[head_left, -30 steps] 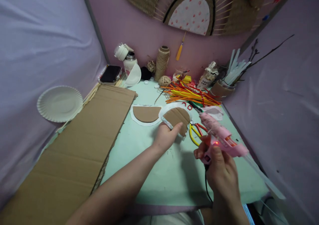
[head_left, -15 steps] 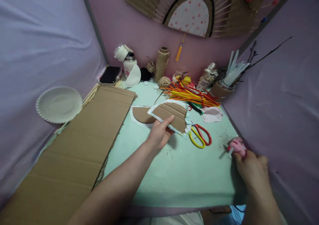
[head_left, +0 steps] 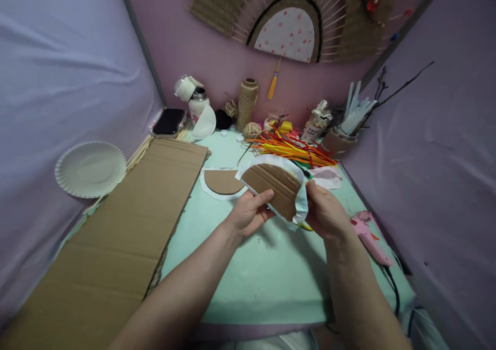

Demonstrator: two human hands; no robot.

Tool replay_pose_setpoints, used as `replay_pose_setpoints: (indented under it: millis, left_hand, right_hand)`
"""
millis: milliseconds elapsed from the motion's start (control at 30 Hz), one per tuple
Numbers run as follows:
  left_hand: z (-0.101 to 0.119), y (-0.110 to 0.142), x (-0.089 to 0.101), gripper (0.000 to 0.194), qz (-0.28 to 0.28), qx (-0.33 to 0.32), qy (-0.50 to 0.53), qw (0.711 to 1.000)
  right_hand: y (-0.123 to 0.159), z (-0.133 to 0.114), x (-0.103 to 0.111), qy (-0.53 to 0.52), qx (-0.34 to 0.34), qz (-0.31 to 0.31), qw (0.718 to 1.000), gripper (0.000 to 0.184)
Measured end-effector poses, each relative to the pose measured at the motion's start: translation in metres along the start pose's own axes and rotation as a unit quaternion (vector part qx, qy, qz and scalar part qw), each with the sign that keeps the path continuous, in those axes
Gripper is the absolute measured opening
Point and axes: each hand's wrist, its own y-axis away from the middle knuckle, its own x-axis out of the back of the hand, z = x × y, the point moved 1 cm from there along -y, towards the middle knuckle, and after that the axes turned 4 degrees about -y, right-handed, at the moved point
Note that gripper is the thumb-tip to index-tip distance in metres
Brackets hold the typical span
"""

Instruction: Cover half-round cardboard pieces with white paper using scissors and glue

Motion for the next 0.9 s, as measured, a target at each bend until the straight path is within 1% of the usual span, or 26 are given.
replay_pose_setpoints:
  millis: [33, 67, 133, 200, 300, 367, 400, 467, 533, 567, 600, 633, 667, 700, 733, 833, 867, 900]
  left_hand:
    - [0.000, 0.000, 0.001, 0.049, 0.004, 0.001, -0.010, 1.000]
    - [0.000, -0.001, 0.001, 0.048, 0.010, 0.000, -0.020, 1.000]
    - [0.000, -0.003, 0.001, 0.047, 0.020, -0.005, -0.040, 0.999]
    - [0.000, -0.003, 0.000, 0.047, 0.025, -0.014, -0.057, 0.998]
    - [0.000, -0.004, -0.002, 0.047, 0.033, -0.022, -0.068, 0.997]
    - [0.000, -0.004, -0.002, 0.047, 0.046, -0.021, -0.070, 0.996]
    - [0.001, -0.004, -0.003, 0.047, 0.054, -0.020, -0.070, 0.996]
    - [0.000, -0.004, -0.003, 0.048, 0.071, -0.022, -0.069, 0.995]
    - [0.000, -0.005, -0.003, 0.048, 0.083, -0.030, -0.069, 0.994]
    - [-0.001, -0.006, -0.003, 0.048, 0.087, -0.034, -0.070, 0.993]
    - [-0.002, -0.006, -0.003, 0.047, 0.091, -0.038, -0.072, 0.993]
    - [-0.003, -0.006, -0.003, 0.047, 0.094, -0.042, -0.073, 0.992]
    - [-0.004, -0.007, -0.003, 0.048, 0.097, -0.043, -0.074, 0.992]
    - [-0.004, -0.007, -0.003, 0.049, 0.099, -0.043, -0.074, 0.991]
    - [-0.005, -0.007, -0.003, 0.049, 0.101, -0.043, -0.072, 0.991]
    - [-0.005, -0.006, -0.003, 0.048, 0.103, -0.040, -0.058, 0.992]
    - [-0.005, -0.006, -0.004, 0.048, 0.102, -0.039, -0.052, 0.993]
    - [-0.004, -0.006, -0.004, 0.049, 0.102, -0.039, -0.046, 0.993]
  right_hand:
    - [-0.005, 0.003, -0.008, -0.040, -0.026, -0.017, 0.999, 0.048]
    - [-0.008, 0.006, -0.013, -0.065, -0.041, -0.021, 0.997, 0.047]
    - [-0.009, 0.009, -0.017, -0.088, -0.047, -0.009, 0.995, 0.042]
    - [-0.008, 0.010, -0.016, -0.087, -0.034, 0.007, 0.996, 0.035]
    - [-0.005, 0.013, -0.011, -0.052, 0.014, 0.026, 0.998, 0.033]
    - [-0.004, 0.013, -0.009, 0.010, 0.076, 0.048, 0.996, 0.039]
    - [-0.003, 0.013, -0.008, 0.053, 0.116, 0.061, 0.990, 0.042]
    - [0.000, 0.010, -0.008, 0.158, 0.205, 0.081, 0.963, 0.044]
    - [0.003, 0.005, -0.010, 0.263, 0.287, 0.085, 0.917, 0.040]
    - [0.004, 0.004, -0.012, 0.305, 0.317, 0.086, 0.894, 0.037]
    - [0.005, 0.002, -0.013, 0.339, 0.338, 0.091, 0.873, 0.034]
    - [0.006, 0.001, -0.014, 0.361, 0.349, 0.101, 0.859, 0.032]
    - [0.006, 0.001, -0.014, 0.369, 0.348, 0.110, 0.855, 0.031]
    - [0.005, 0.001, -0.013, 0.354, 0.333, 0.116, 0.866, 0.031]
    - [0.004, 0.002, -0.012, 0.321, 0.306, 0.114, 0.889, 0.033]
    - [-0.003, 0.006, -0.007, 0.181, 0.202, 0.073, 0.960, 0.052]
    - [-0.005, 0.008, -0.005, 0.135, 0.164, 0.054, 0.976, 0.057]
    - [-0.006, 0.011, -0.004, 0.103, 0.131, 0.042, 0.985, 0.059]
